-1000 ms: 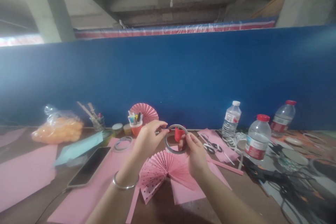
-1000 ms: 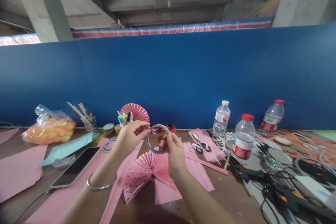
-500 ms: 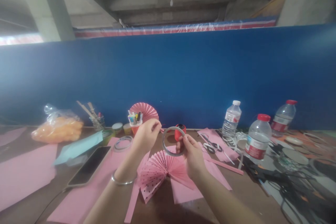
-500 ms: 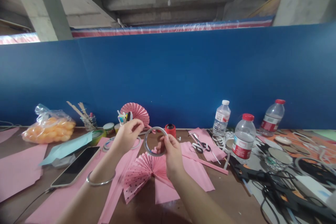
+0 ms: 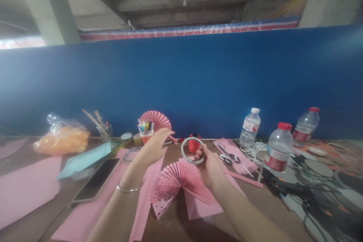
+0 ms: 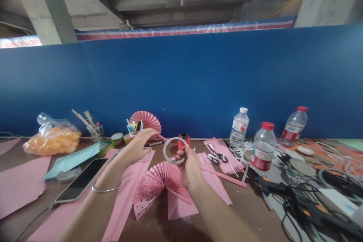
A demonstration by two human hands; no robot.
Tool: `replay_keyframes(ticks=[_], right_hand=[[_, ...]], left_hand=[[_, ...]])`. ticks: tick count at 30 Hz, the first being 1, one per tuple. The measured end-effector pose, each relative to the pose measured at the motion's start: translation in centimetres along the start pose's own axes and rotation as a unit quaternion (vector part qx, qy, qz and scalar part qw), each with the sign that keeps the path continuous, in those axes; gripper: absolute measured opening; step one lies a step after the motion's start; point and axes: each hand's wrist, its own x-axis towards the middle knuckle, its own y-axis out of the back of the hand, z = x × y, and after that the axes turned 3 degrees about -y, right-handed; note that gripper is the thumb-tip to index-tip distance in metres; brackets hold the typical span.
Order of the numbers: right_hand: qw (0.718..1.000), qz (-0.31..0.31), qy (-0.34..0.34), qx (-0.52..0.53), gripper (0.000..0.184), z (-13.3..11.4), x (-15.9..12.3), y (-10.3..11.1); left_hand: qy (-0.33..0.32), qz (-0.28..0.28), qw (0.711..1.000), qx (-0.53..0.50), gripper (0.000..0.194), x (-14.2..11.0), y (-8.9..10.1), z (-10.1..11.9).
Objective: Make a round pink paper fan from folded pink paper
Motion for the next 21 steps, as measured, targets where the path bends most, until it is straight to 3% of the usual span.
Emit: replay_keyframes(ticks=[3,5,7,10,12,14,16,18,21], right_hand=[[0.996,0.028,-0.086,0.009,0.013,-0.5,-0.1,-0.1],[0.992,-0.024,-0.111,-0.064,0.016,-1.0,-0.4,-0.2],[0.969,-0.104,-0.135,-0.178,0.023,-1.4,-0.9,-0.4],[0.931,-0.17,-0.117,-0.302,0.03,-1.6,-1.3,-0.6],[0.933,-0.167,-0.079,-0.308,0.036,-1.6,-1.2,-0.5],[0.955,-0.132,-0.044,-0.264,0.046,-1.5,-0.9,-0.4],[0.971,-0.094,-0.032,-0.219,0.055,-1.5,-0.4,-0.2],[0.971,-0.095,-0.067,-0.21,0.053,-1.7,-0.1,0.1],[0.961,-0.132,-0.12,-0.211,0.04,-1.8,0.3,0.5]], left_hand=[[-0.085,-0.039,0.994,-0.048,0.041,0.7,-0.1,3.3],[-0.072,-0.017,0.996,-0.052,0.042,0.9,-0.4,4.6],[-0.051,-0.02,0.996,-0.076,0.044,0.8,-0.6,5.2],[-0.024,-0.108,0.982,-0.154,0.033,0.5,-0.8,4.9],[0.006,-0.147,0.968,-0.204,0.023,0.4,-0.8,4.4],[0.047,-0.105,0.964,-0.24,0.021,0.5,-0.8,3.8],[0.084,-0.018,0.959,-0.271,0.019,0.7,-0.8,3.0],[0.099,0.038,0.947,-0.303,0.019,0.9,-0.9,2.3],[0.103,0.058,0.925,-0.36,0.02,1.0,-1.0,1.4]])
